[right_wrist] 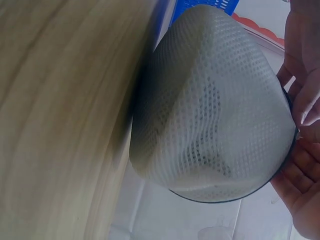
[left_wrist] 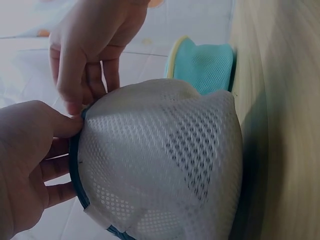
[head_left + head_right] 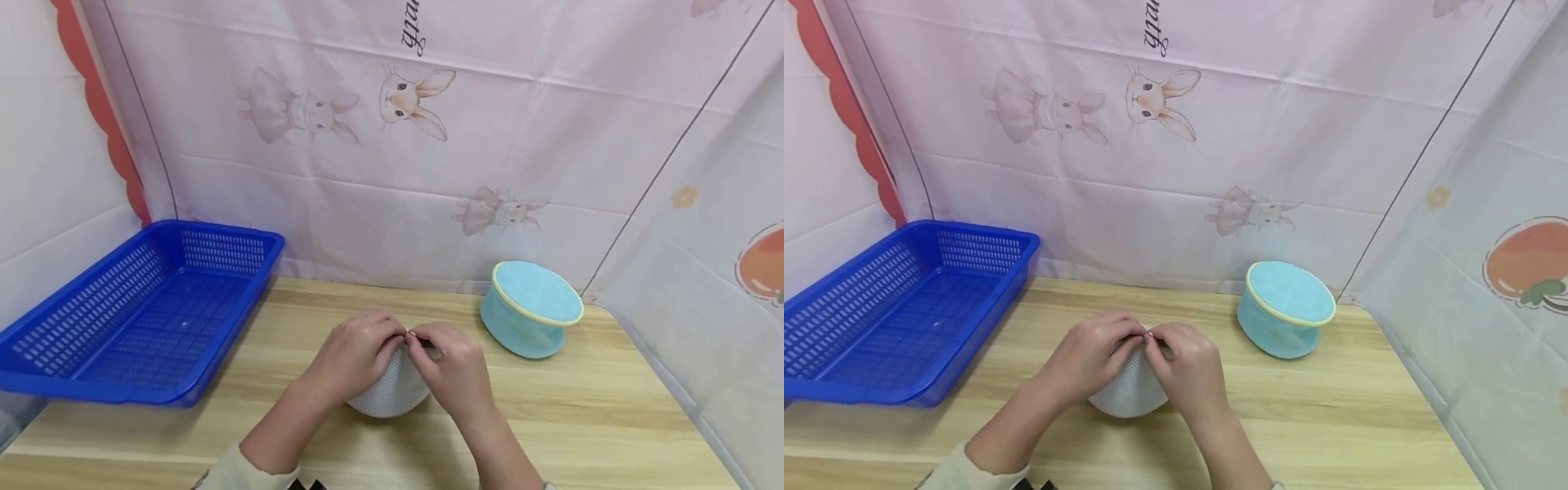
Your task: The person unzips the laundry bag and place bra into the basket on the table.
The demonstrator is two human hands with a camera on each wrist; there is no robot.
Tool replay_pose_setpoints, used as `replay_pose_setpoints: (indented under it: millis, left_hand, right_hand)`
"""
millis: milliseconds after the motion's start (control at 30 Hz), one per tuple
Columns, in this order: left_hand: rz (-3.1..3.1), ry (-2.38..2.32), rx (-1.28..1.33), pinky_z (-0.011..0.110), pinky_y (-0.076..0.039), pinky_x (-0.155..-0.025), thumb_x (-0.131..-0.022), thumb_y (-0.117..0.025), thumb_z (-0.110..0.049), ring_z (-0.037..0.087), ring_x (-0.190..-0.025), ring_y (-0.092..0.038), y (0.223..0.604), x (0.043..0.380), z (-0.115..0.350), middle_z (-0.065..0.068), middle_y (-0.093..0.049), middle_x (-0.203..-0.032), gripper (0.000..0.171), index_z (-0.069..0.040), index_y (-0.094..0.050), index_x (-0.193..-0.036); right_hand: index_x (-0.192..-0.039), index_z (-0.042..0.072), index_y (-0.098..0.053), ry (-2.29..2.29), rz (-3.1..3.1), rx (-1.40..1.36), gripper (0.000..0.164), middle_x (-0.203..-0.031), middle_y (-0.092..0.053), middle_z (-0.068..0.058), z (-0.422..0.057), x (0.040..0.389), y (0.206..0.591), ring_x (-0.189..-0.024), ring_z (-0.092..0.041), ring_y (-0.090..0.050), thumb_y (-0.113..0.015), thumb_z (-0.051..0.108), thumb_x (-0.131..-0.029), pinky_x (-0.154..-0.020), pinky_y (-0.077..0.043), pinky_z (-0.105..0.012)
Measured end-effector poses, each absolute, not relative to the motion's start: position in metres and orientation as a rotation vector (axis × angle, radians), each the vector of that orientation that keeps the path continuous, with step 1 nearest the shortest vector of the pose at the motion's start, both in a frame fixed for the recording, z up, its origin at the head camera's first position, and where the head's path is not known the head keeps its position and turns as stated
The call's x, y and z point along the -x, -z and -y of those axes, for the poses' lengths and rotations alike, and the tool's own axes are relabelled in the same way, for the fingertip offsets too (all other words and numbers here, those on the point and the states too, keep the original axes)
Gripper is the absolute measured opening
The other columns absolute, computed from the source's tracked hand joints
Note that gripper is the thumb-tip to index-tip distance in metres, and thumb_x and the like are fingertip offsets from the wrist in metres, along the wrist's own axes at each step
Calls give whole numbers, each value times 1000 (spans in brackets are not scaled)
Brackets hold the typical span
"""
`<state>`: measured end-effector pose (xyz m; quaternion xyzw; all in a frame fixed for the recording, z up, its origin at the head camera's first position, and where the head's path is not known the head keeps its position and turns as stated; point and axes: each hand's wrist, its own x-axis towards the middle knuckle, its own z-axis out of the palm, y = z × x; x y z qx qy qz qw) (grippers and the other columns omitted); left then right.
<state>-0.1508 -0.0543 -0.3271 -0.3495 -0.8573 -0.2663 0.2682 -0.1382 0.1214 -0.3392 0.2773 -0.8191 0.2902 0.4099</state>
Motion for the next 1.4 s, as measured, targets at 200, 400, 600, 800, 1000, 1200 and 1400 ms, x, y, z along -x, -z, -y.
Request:
replay_pose_setpoints:
  millis: [200,400,600,800,1000,1200,1400]
  left_hand:
    - [2303,708,953,27,-56,-71,-88,-73,-10,10,-84,-65,328,152,56,-6,-68,-89,5,-13,-73,-91]
    - [2303,696,955,25,-56,-68,-89,-72,-10,8,-82,-64,329,153,58,-7,-67,-88,5,-15,-74,-91]
    - [2290,703,956,25,-56,-68,-88,-72,-10,8,-82,-65,327,152,59,-6,-68,-89,5,-14,-74,-91]
    - [2291,787,942,23,-56,-71,-89,-72,-10,6,-83,-65,322,154,63,-7,-69,-91,5,-14,-74,-92]
    - [2307,802,936,23,-56,-71,-90,-71,-11,6,-83,-64,321,156,64,-7,-69,-91,5,-15,-74,-92]
    - [2314,806,910,23,-55,-70,-89,-72,-11,6,-81,-63,322,157,65,-7,-68,-91,5,-15,-74,-91]
    - [2301,808,879,23,-56,-68,-89,-73,-12,5,-80,-64,320,157,69,-8,-69,-91,5,-16,-75,-92]
  right_hand:
    - [-84,9,-76,-766,2173,-659,5,-84,-75,0,-123,137,339,-79,-10,-71,-76,6,-81,-71,-58,-23]
    - [-88,9,-77,-808,2256,-660,4,-88,-75,0,-123,136,339,-84,-12,-72,-75,10,-84,-73,-59,-25]
    - [-92,10,-77,-833,2271,-685,7,-92,-76,0,-124,137,339,-87,-12,-72,-73,10,-87,-75,-59,-26]
    - [-92,9,-77,-868,2171,-714,7,-92,-76,-1,-127,137,336,-86,-12,-73,-73,10,-87,-75,-59,-26]
    - [-89,8,-77,-868,2100,-700,8,-89,-76,-2,-129,138,335,-81,-13,-73,-72,5,-84,-71,-59,-24]
    - [-86,7,-78,-860,2079,-668,9,-86,-76,-2,-132,138,336,-78,-13,-73,-71,3,-83,-69,-59,-25]
    - [-86,6,-78,-843,2053,-657,9,-86,-76,-3,-132,139,333,-79,-14,-74,-72,2,-82,-70,-59,-26]
